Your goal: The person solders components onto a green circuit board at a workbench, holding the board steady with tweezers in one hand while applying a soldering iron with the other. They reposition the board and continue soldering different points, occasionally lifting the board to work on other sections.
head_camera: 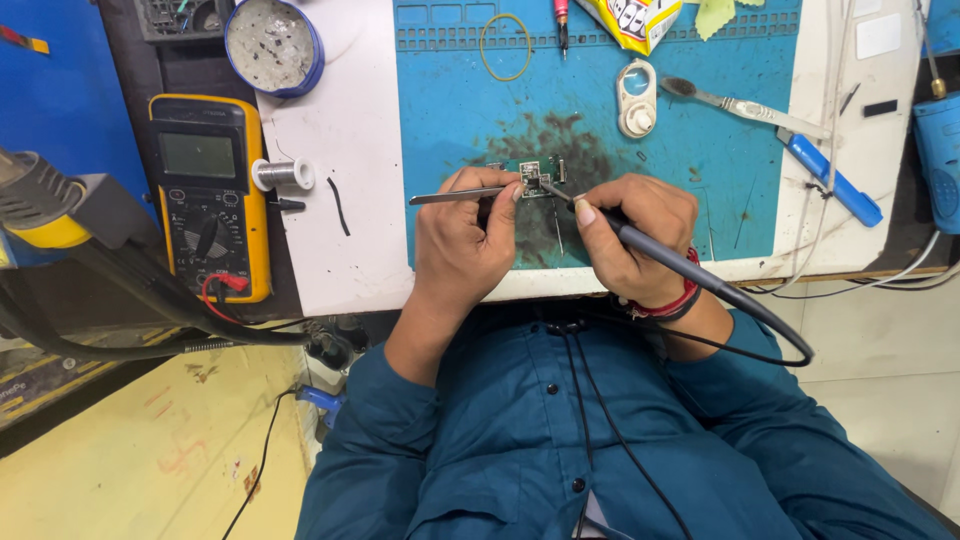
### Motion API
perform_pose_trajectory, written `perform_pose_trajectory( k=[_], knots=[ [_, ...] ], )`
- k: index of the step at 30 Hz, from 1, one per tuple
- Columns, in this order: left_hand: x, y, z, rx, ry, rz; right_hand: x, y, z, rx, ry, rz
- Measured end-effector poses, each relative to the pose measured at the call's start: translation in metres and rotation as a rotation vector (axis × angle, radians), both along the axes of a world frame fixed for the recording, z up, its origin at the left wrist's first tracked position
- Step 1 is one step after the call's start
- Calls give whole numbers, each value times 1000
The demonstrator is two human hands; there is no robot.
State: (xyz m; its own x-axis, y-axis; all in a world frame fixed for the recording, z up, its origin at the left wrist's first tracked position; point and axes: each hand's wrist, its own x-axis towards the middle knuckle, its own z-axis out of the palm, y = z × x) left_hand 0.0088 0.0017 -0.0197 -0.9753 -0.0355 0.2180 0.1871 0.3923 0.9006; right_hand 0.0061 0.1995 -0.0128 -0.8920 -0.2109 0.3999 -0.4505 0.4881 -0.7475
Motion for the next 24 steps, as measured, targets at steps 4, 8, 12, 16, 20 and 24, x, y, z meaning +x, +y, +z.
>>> perform_pose_trajectory(
  k=[4,8,12,16,20,24],
  knots=[
    [-1,0,-1,-11,37,-10,0,1,0,3,-2,6],
    [0,0,-1,1,14,-5,0,1,0,0,-5,6],
    [0,0,0,3,-8,-1,-1,-1,2,8,-16,-8],
    [-1,0,1,-3,0,-7,0,-2,3,19,-28,-14],
    [-1,0,1,-5,6,-7,-1,-2,3,14,-34,-3],
    [0,0,0,-2,2,-7,-1,-3,2,26,-25,-12]
  ],
)
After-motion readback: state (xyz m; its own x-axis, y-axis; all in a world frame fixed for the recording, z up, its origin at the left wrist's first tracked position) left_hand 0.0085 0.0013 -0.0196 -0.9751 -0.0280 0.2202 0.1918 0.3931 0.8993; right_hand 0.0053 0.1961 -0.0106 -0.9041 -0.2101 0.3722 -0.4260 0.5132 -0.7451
